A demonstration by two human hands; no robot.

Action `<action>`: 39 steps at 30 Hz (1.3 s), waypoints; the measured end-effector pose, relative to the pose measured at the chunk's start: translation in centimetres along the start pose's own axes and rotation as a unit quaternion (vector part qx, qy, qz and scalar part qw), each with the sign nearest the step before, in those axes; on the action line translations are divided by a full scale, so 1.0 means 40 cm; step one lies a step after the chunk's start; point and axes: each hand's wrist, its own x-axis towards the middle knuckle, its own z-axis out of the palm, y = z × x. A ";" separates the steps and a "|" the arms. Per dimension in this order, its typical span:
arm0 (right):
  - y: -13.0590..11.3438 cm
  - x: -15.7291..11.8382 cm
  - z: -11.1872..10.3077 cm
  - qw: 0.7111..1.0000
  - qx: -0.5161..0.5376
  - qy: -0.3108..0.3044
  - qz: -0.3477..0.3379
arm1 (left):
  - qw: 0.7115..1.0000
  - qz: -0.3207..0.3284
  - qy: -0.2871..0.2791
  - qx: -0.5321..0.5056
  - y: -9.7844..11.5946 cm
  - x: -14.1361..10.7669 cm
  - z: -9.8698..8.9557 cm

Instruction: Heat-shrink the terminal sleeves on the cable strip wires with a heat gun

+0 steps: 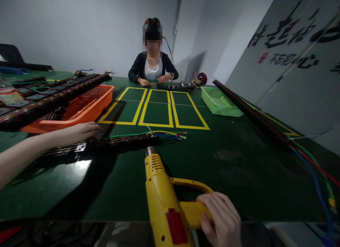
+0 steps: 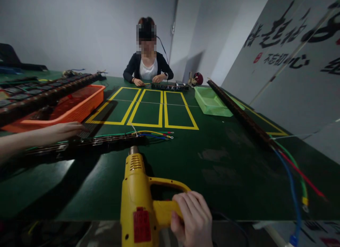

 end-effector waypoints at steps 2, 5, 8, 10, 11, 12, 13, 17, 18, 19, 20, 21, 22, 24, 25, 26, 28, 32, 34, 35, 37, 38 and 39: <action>-0.013 0.009 -0.011 0.999 -0.008 -0.028 0.034 | 0.997 0.060 -0.041 0.003 0.065 0.013 0.029; -0.052 0.029 -0.001 0.994 -0.007 -0.079 0.073 | 0.988 0.147 -0.021 0.033 0.196 0.048 0.107; -0.082 0.039 0.024 0.992 -0.002 -0.081 0.093 | 0.978 0.194 0.022 0.068 0.303 0.092 0.209; -0.088 0.038 0.036 0.993 -0.002 -0.064 0.099 | 0.978 0.192 0.040 0.065 0.335 0.119 0.264; -0.089 0.037 0.039 0.993 -0.001 -0.057 0.099 | 0.977 0.196 0.051 0.059 0.338 0.129 0.282; -0.088 0.035 0.040 0.994 0.001 -0.054 0.096 | 0.975 0.206 0.060 0.052 0.334 0.135 0.295; -0.088 0.033 0.039 0.994 0.002 -0.053 0.093 | 0.972 0.220 0.066 0.046 0.325 0.138 0.301; -0.088 0.029 0.034 0.995 0.008 -0.051 0.087 | 0.960 0.272 0.062 0.035 0.270 0.114 0.292; -0.089 0.028 0.034 0.995 0.008 -0.046 0.086 | 0.958 0.279 0.061 0.037 0.258 0.101 0.287; -0.089 0.028 0.034 0.995 0.008 -0.040 0.086 | 0.956 0.285 0.063 0.043 0.248 0.088 0.282; -0.089 0.028 0.035 0.996 0.008 -0.035 0.085 | 0.953 0.289 0.070 0.052 0.240 0.075 0.279; -0.089 0.028 0.036 0.996 0.008 -0.031 0.083 | 0.951 0.292 0.078 0.064 0.234 0.063 0.277; -0.089 0.029 0.037 0.996 0.008 -0.029 0.082 | 0.949 0.294 0.086 0.075 0.230 0.053 0.275; -0.090 0.032 0.040 0.997 0.006 -0.025 0.079 | 0.947 0.293 0.095 0.086 0.226 0.042 0.274; -0.092 0.034 0.042 0.997 0.004 -0.022 0.079 | 0.948 0.294 0.094 0.084 0.227 0.040 0.273; -0.094 0.037 0.045 0.997 0.002 -0.018 0.079 | 0.948 0.295 0.090 0.077 0.228 0.042 0.273; -0.103 0.042 0.051 0.997 -0.005 -0.008 0.079 | 0.949 0.298 0.081 0.061 0.231 0.049 0.270; -0.121 0.051 0.061 0.996 -0.013 -0.006 0.084 | 0.951 0.299 0.063 0.047 0.231 0.064 0.263; -0.124 0.053 0.062 0.996 -0.016 -0.014 0.089 | 0.950 0.296 0.082 0.063 0.232 0.063 0.261; -0.123 0.053 0.062 0.996 -0.017 -0.018 0.090 | 0.948 0.292 0.101 0.075 0.233 0.060 0.261; -0.118 0.050 0.061 0.995 -0.019 -0.021 0.092 | 0.942 0.286 0.143 0.098 0.240 0.052 0.265; -0.114 0.048 0.060 0.995 -0.020 -0.020 0.091 | 0.940 0.284 0.159 0.106 0.244 0.047 0.268; -0.108 0.046 0.059 0.995 -0.022 -0.018 0.090 | 0.938 0.282 0.170 0.109 0.248 0.041 0.273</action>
